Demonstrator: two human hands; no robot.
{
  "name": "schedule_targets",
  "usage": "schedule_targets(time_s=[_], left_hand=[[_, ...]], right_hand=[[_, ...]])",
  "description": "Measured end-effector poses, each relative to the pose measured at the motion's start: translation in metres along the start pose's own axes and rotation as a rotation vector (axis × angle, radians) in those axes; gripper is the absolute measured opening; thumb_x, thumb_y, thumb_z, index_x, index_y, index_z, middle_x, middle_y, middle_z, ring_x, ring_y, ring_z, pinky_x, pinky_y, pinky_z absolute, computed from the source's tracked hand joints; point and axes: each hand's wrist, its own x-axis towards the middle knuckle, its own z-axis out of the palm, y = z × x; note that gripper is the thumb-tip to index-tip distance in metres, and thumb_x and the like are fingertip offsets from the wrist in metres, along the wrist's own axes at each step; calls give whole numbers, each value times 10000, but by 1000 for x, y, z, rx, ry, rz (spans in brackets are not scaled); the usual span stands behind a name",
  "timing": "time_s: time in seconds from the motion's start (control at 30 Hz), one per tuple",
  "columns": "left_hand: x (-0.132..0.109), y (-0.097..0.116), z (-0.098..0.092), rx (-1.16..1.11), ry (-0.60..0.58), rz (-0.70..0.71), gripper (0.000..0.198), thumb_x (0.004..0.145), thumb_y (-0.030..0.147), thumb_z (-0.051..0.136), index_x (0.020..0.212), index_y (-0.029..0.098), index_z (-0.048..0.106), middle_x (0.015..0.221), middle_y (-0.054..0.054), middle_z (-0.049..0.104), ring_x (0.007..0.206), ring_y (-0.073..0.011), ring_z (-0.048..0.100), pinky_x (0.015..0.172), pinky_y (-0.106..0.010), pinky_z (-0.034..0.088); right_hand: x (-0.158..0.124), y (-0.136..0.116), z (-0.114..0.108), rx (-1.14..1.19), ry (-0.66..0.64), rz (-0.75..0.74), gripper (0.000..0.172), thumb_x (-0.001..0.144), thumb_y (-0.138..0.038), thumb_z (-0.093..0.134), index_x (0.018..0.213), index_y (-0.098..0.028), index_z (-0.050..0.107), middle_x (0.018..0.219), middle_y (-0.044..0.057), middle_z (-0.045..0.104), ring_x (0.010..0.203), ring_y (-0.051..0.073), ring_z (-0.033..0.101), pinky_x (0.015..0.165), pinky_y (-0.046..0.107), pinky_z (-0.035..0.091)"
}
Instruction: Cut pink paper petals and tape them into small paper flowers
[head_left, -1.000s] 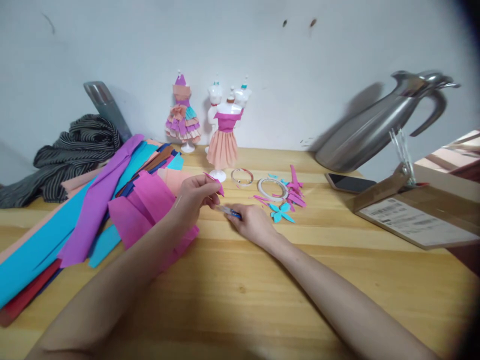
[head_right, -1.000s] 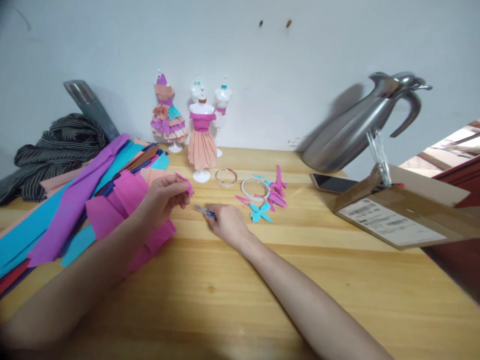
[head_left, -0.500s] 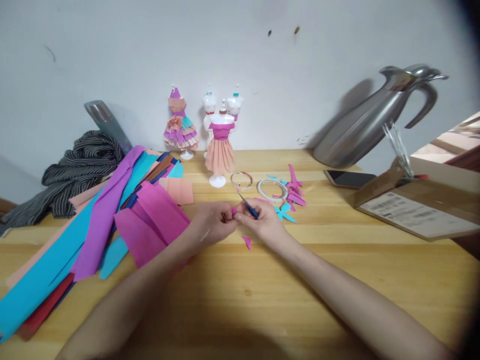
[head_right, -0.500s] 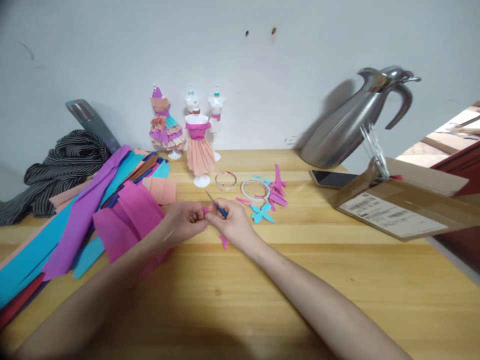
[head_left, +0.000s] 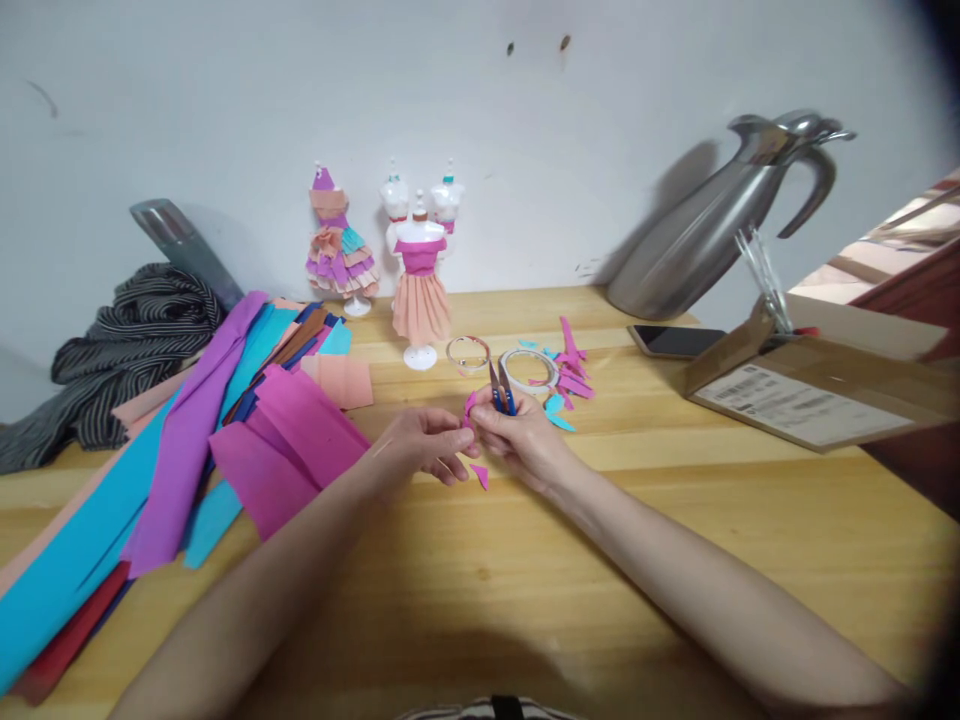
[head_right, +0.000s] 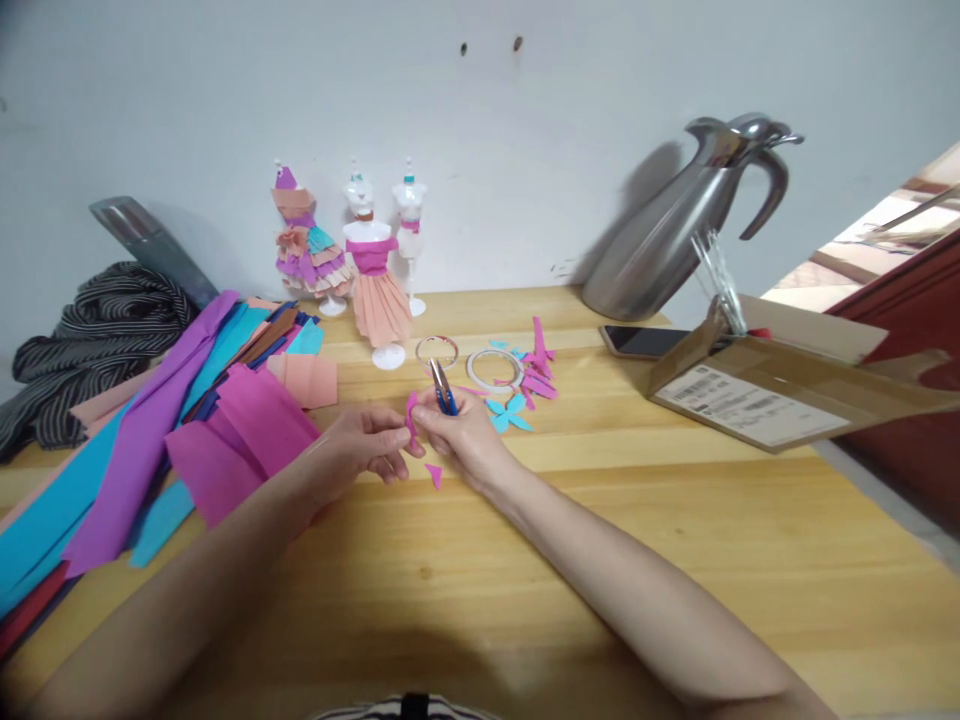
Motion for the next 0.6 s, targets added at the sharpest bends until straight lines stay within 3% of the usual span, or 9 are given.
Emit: schedule_targets(time_s=[0.13, 0.23, 0.33, 0.47, 0.6], left_hand=[[3, -7, 2, -149, 5, 1, 370, 641, 427, 774, 743, 101, 631, 779, -65, 676, 504, -77, 599, 456, -173, 444], [4, -8, 2, -190, -5, 1, 404, 682, 490, 724, 746, 102, 630, 731, -59, 662, 473, -82, 587, 416, -175, 415], [3, -6, 4, -140, 34, 38, 430, 705, 531, 689, 768, 109, 639, 755, -54, 659, 490, -82, 595, 424, -179, 428], [1, -3, 6, -39, 36, 48, 363, 668, 446, 744, 767, 114, 640, 790, -45, 663, 505, -71, 592, 450, -179, 452], [0, -4, 6, -54, 44, 24, 321, 681, 404, 730, 749, 102, 646, 737, -44, 660, 476, -63, 582, 437, -163, 440]], right_hand=[[-2, 1, 1, -26, 19, -32, 366, 561, -371, 831, 708, -150, 579, 422, -96, 403, 357, 18, 226, 388, 217, 97], [-3, 2, 0, -13, 29, -14, 355, 581, -374, 819, 691, -155, 562, 396, -107, 362, 348, 17, 210, 392, 219, 80], [-3, 3, 0, -18, 32, -12, 349, 588, -378, 810, 680, -155, 558, 386, -101, 375, 346, 20, 218, 395, 220, 80], [-3, 6, -1, -57, 50, -34, 337, 601, -375, 800, 692, -154, 562, 405, -76, 444, 346, 29, 265, 391, 222, 93], [-5, 8, 0, -39, 21, -16, 342, 611, -378, 793, 695, -160, 543, 390, -97, 392, 338, 17, 226, 387, 218, 87]])
